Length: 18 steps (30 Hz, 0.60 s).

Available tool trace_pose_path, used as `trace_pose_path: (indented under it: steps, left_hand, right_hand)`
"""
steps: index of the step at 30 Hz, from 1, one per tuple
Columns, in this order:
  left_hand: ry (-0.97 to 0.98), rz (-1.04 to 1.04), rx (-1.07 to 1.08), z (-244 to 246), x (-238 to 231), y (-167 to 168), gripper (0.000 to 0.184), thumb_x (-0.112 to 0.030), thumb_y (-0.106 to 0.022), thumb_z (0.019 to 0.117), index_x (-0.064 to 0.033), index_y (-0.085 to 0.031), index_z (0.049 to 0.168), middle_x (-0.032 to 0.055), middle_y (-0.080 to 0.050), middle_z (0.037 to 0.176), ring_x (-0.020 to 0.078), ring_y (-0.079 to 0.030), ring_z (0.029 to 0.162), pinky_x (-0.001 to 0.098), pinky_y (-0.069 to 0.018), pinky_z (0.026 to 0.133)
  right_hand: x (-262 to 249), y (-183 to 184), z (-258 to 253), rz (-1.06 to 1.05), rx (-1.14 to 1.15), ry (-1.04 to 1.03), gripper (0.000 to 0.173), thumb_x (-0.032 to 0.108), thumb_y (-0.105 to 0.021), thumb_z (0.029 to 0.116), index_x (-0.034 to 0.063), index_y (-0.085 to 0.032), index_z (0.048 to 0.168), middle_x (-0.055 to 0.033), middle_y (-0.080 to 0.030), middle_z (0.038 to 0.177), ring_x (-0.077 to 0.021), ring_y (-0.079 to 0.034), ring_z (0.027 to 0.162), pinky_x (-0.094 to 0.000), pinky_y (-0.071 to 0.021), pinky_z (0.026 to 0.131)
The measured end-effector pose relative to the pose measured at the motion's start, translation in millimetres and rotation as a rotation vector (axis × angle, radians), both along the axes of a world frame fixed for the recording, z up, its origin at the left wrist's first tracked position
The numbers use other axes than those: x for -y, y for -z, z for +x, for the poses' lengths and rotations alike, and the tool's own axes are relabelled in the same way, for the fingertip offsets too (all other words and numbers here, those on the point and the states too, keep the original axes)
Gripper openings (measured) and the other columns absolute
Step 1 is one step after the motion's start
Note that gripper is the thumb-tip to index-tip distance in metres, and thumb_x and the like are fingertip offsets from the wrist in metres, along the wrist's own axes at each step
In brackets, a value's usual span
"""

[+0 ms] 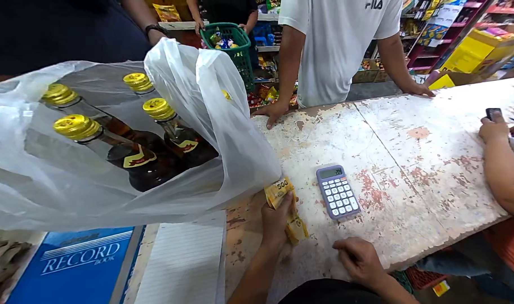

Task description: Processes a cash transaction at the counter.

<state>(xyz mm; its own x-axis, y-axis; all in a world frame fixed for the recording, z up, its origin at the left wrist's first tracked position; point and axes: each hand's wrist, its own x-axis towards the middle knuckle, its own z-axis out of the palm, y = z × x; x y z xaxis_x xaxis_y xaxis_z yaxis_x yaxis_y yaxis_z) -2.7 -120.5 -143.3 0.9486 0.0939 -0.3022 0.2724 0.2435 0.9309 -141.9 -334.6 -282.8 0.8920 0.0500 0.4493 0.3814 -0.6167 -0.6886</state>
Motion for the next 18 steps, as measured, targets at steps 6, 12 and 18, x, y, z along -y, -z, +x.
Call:
trace_pose_path:
  steps: [6, 12, 18]
  left_hand:
    - [0.537, -0.068, 0.313, -16.6, -8.1, 11.7, 0.033, -0.006, -0.070, 0.0920, -0.0008, -0.063, 0.124, 0.0067, -0.075, 0.099, 0.0152, -0.073, 0.081, 0.0315, -0.0626, 0.072]
    - [0.971, -0.186, 0.473, -33.0, 4.1, 28.5, 0.078, 0.004, -0.073, 0.0873, -0.0068, -0.038, 0.156, 0.0079, -0.066, 0.132, 0.0166, -0.068, 0.111, 0.0344, -0.0581, 0.097]
    - [1.084, -0.224, 0.363, -28.2, -3.8, 29.2, 0.083, 0.007, -0.069, 0.0881, -0.0138, -0.033, 0.160, 0.0111, -0.064, 0.132, 0.0207, -0.070, 0.104, 0.0387, -0.0601, 0.092]
  right_hand:
    - [-10.3, -35.6, 15.1, 0.354, -0.315, -0.247, 0.068, 0.053, -0.067, 0.0949, 0.0171, -0.048, 0.149, 0.0015, -0.069, 0.090, -0.0101, -0.063, 0.068, -0.0302, -0.0563, 0.058]
    - [-30.2, -79.4, 34.7, 0.586, -0.159, -0.071, 0.038, 0.024, -0.072, 0.0957, 0.0072, -0.065, 0.129, -0.0044, -0.074, 0.105, -0.0151, -0.072, 0.083, -0.0339, -0.0641, 0.069]
    - [-15.6, -81.5, 44.9, 0.451, -0.043, -0.017, 0.011, 0.015, -0.077, 0.0907, 0.0105, -0.077, 0.101, -0.0014, -0.072, 0.097, -0.0128, -0.070, 0.080, -0.0292, -0.0630, 0.067]
